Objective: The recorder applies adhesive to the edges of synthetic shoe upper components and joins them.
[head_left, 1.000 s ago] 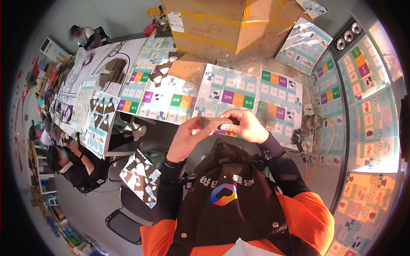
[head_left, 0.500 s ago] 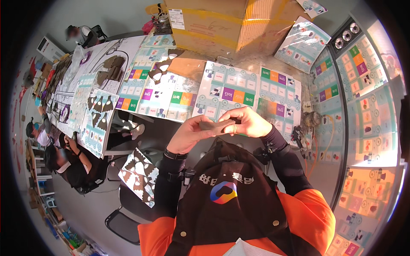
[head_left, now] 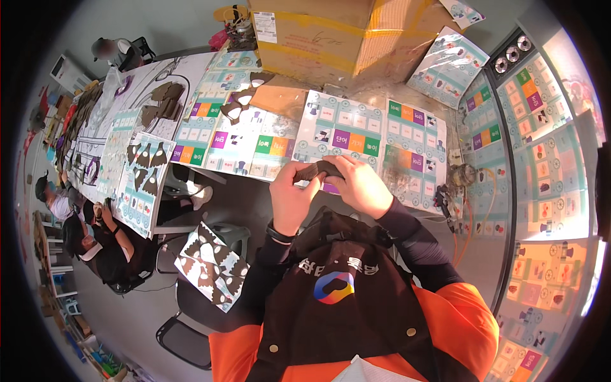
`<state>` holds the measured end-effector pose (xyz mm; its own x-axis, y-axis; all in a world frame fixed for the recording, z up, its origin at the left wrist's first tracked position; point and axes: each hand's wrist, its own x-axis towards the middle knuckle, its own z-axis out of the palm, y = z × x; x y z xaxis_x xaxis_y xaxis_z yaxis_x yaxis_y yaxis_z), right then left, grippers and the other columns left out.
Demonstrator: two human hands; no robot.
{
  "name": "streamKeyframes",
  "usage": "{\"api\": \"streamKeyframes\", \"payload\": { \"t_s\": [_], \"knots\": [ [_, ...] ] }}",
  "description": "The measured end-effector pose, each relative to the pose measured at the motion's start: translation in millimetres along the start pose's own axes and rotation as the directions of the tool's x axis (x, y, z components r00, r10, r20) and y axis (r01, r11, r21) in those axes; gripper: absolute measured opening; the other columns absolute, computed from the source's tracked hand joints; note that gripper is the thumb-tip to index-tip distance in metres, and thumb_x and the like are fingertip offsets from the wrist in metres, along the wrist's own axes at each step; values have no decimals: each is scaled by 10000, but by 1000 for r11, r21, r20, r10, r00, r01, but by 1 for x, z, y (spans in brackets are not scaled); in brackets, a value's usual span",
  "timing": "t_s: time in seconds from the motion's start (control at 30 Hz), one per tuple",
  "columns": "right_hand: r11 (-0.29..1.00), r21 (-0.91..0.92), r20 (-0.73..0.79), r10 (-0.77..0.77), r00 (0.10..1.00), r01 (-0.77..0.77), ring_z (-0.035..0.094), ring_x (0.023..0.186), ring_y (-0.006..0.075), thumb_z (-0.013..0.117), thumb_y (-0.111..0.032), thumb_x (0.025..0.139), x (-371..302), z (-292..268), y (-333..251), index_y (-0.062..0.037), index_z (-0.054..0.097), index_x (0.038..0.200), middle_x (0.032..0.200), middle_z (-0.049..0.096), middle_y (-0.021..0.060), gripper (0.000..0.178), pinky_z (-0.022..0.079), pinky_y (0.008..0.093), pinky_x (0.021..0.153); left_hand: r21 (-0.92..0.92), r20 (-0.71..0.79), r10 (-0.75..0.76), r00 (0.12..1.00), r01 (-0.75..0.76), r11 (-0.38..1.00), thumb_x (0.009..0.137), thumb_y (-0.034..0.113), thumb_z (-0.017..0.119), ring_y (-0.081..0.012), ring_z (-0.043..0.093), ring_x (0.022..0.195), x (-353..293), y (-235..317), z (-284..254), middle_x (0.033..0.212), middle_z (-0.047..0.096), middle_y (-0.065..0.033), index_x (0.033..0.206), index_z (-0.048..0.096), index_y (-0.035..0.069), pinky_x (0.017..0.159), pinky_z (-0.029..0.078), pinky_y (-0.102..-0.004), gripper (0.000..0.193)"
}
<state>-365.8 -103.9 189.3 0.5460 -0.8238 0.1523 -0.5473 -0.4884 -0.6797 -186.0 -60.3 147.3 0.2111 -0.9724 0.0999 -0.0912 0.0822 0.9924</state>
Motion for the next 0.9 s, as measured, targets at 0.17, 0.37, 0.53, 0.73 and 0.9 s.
{"api": "streamKeyframes", "payload": {
  "t_s": [0.17, 0.37, 0.53, 0.73, 0.9],
  "knots": [
    [922, 386, 263, -150, 953, 38, 691, 1032, 329, 776, -124, 835, 6, -17, 13, -4, 576, 1230, 1087, 705, 191, 459, 535, 389, 879, -293, 510, -203, 836, 390, 873, 840, -22, 756, -102, 653, 872, 14, -4, -43, 964, 695, -37, 1032, 653, 15, 796, 514, -243, 221],
    [649, 685, 524, -125, 842, -330, 680, 903, 136, 703, -22, 918, 13, -12, 28, -27, 553, 1200, 1034, 713, 72, 319, 526, 268, 729, -330, 599, -261, 757, 530, 781, 852, 2, 762, -104, 642, 923, 12, -23, -45, 988, 682, -37, 1025, 648, 28, 837, 499, -260, 208],
    [765, 557, 393, 99, 914, -323, 700, 794, 155, 636, -31, 917, 10, 5, 52, 19, 547, 1184, 890, 726, 135, 286, 528, 290, 685, 72, 228, -204, 952, 193, 979, 819, 95, 814, -76, 624, 741, 17, -26, -18, 821, 693, -4, 915, 668, 25, 667, 496, -258, 189],
    [967, 64, 42, 242, 969, -245, 719, 922, 303, 736, -140, 845, -7, 11, 63, 5, 603, 1182, 982, 726, 188, 390, 551, 386, 809, 89, 81, -65, 995, 58, 994, 817, 84, 823, -49, 622, 745, 28, -61, 22, 830, 708, -14, 906, 666, 6, 667, 516, -234, 197],
    [974, 189, -21, 135, 991, -129, 710, 921, 338, 760, -180, 827, -23, -19, 105, -23, 642, 1153, 966, 731, 177, 381, 541, 394, 801, -97, 387, -286, 876, 348, 933, 800, 77, 841, -51, 617, 753, 40, -60, 52, 853, 697, -10, 923, 674, 13, 679, 513, -223, 217]
  ]
}}
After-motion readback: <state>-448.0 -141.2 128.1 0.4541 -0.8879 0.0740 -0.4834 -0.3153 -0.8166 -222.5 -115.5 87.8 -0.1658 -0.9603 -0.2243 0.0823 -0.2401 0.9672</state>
